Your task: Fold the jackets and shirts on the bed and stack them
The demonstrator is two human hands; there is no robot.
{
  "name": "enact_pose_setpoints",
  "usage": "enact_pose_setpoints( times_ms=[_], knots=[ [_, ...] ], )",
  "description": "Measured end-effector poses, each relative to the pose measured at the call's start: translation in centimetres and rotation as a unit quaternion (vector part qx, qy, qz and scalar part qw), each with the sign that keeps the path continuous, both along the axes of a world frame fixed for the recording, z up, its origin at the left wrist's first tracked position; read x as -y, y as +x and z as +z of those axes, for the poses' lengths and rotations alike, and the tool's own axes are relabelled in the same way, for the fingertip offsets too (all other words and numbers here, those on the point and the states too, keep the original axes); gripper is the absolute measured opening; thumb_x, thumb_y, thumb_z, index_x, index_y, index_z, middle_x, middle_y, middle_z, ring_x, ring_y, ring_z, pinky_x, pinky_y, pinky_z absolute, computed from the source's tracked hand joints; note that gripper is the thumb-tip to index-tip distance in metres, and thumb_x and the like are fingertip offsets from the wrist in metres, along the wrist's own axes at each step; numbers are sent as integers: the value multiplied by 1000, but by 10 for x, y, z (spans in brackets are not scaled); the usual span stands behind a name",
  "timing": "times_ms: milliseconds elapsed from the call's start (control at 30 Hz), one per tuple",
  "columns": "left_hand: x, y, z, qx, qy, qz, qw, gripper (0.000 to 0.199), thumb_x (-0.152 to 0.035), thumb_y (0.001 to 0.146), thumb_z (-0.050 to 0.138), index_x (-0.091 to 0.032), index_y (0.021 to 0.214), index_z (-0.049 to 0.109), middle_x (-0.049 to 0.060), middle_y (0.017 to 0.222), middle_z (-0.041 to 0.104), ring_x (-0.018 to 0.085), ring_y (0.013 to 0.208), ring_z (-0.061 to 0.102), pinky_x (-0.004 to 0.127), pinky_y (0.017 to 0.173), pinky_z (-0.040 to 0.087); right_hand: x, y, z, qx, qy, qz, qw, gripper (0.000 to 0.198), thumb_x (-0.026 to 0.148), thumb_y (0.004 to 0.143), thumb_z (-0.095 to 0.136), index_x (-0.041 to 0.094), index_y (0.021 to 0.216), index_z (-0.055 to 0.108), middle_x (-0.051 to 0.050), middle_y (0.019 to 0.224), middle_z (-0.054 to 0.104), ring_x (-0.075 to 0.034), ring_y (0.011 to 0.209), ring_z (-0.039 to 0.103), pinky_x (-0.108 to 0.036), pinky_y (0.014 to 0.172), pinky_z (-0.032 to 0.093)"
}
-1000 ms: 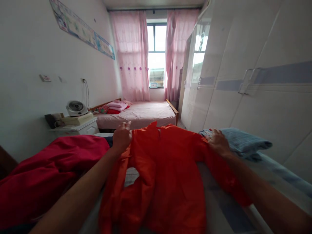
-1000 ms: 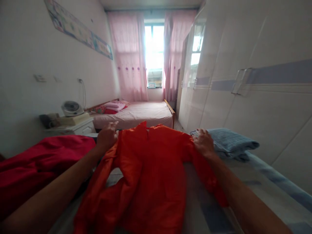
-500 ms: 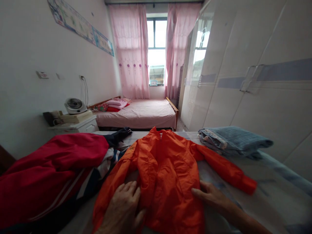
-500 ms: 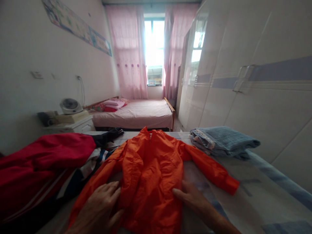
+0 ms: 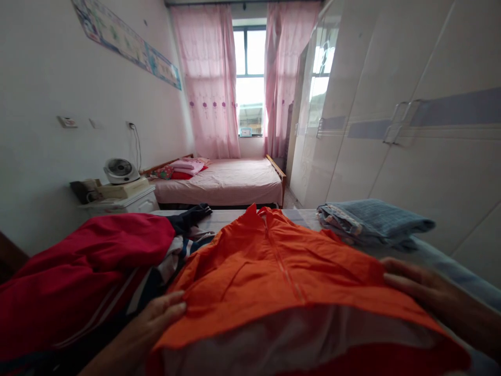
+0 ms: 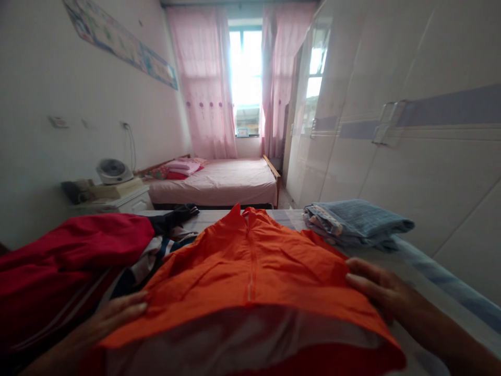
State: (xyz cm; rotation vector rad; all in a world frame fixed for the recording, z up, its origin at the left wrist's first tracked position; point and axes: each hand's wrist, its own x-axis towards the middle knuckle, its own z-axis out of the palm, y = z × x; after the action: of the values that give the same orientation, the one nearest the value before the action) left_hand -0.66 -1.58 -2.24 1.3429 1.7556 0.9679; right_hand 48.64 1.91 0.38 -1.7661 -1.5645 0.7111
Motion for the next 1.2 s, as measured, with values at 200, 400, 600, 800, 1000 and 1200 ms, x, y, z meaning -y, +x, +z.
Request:
enact_pose_setpoints(
  times_ms=[200, 400, 600, 800, 1000, 1200],
  knots=[
    [9, -3, -8, -322, 69, -28, 944, 42, -53, 81, 38, -21, 98, 60, 7, 91, 68, 25, 80, 65, 36, 72, 51, -7, 59, -66, 150, -40, -45, 987, 34, 59, 65, 50, 35, 86, 60, -14, 99, 66, -27, 84, 64, -41, 78, 45],
    [-6, -16, -11, -508, 55, -34, 859, 52, -41, 79, 42, -15, 122, 53, 15, 116, 62, 32, 100, 61, 43, 82, 47, -36, 68, -88, 302, -2, -106, 948, 56, 62, 66, 46, 22, 105, 55, -21, 123, 54, -34, 109, 55, -43, 91, 40],
    [-48, -25, 41, -536, 102, 13, 838, 37, -31, 89, 34, -18, 111, 61, 10, 112, 65, 27, 93, 64, 35, 72, 47, -58, 69, -75, 338, -20, -52, 939, 22, 36, 74, 39, 26, 74, 59, -8, 83, 66, -25, 77, 64, -35, 68, 44],
    [-88, -14, 121, -626, 268, 139, 719, 46, -26, 92, 23, -11, 126, 50, 18, 118, 55, 34, 103, 55, 45, 78, 46, -84, 48, 3, 391, 304, -242, 834, 32, 35, 79, 33, 21, 87, 61, -9, 87, 58, -26, 87, 57, -37, 74, 45],
    [-69, 74, 32, -444, 335, -229, 799, 41, -14, 86, 34, -15, 118, 58, 14, 131, 49, 27, 123, 43, 44, 103, 34, -59, -67, 49, 266, 498, -83, 821, 17, 23, 86, 42, 19, 91, 58, -10, 105, 56, -19, 105, 51, -33, 92, 42],
    [-63, 106, -32, 117, 34, -221, 968, 50, -47, 87, 39, -12, 118, 55, 13, 104, 63, 21, 88, 63, 34, 74, 53, -6, -138, 3, 256, 340, 254, 868, 28, 15, 87, 36, 28, 103, 55, -4, 124, 55, -17, 106, 55, -33, 92, 44]
  ],
)
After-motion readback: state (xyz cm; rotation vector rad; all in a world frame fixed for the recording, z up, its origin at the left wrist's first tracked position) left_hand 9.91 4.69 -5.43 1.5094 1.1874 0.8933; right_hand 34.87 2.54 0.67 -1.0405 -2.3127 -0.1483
